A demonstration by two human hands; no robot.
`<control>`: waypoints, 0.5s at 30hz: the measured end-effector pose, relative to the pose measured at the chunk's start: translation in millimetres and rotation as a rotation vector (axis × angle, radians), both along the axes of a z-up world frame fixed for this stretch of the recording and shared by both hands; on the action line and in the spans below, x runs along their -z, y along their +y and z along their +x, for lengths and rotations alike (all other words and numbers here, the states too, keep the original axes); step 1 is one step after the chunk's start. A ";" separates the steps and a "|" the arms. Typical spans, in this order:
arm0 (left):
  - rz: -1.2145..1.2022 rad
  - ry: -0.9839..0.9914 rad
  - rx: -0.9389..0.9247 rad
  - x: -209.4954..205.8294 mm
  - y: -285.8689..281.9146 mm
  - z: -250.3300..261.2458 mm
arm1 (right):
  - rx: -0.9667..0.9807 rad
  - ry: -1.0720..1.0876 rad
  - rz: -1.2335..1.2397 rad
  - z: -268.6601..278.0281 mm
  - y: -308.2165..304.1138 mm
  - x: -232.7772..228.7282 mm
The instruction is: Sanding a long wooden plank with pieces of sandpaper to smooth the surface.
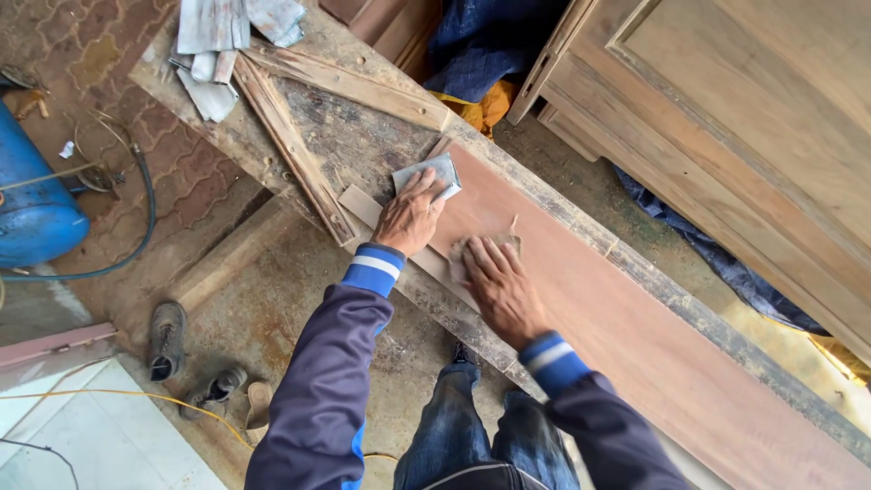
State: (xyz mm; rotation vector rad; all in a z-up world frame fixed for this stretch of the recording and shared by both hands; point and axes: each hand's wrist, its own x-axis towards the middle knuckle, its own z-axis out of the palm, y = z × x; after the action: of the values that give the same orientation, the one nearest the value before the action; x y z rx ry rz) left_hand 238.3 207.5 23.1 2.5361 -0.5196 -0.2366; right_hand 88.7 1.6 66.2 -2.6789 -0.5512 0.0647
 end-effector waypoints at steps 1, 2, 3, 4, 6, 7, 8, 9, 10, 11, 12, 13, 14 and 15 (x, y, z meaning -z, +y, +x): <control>-0.010 0.069 0.010 3.4 3.5 3.3 | -0.026 -0.014 -0.040 -12.0 -11.9 4.2; -0.020 0.137 0.020 7.6 7.7 7.2 | -0.051 -0.027 -0.080 -23.3 -23.1 9.3; -0.025 0.138 0.016 2.4 8.2 11.0 | -0.055 -0.026 -0.085 -39.5 -34.5 6.6; -0.047 0.215 0.004 -2.4 9.2 15.1 | -0.058 -0.020 -0.111 -55.2 -45.6 4.1; -0.079 0.293 -0.020 -9.7 8.3 20.4 | -0.074 -0.013 -0.144 -69.3 -58.4 -0.2; -0.075 0.344 -0.047 -12.7 9.1 20.8 | -0.056 0.014 -0.098 -69.2 -56.9 -0.8; -0.070 0.395 -0.073 -15.8 9.1 21.1 | -0.037 0.041 -0.053 -69.2 -56.2 -1.6; -0.069 0.395 -0.075 -17.5 9.3 22.4 | -0.039 0.042 -0.051 -51.1 -41.3 -1.0; -0.061 0.411 -0.077 -19.5 8.6 23.4 | -0.069 0.012 -0.058 -33.2 -27.2 -0.7; -0.055 0.424 -0.082 -21.9 8.2 24.8 | -0.102 -0.021 -0.066 -14.3 -13.4 -0.3; -0.054 0.421 -0.087 -31.8 7.3 24.1 | -0.106 -0.023 -0.064 6.5 6.4 4.6; -0.053 0.454 -0.098 -42.4 7.0 24.0 | -0.112 -0.045 -0.064 27.5 27.3 9.2; -0.053 0.487 -0.109 -53.3 6.1 23.6 | -0.117 -0.067 -0.064 48.3 47.9 13.2; -0.049 0.483 -0.110 -51.9 8.0 25.4 | -0.117 -0.071 -0.061 57.1 56.1 12.4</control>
State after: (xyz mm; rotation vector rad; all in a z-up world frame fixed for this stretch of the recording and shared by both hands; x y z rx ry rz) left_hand 263.7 215.5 74.9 2.3349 -0.1927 -0.7579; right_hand 145.9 57.7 53.8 -2.7144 -0.7390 0.0199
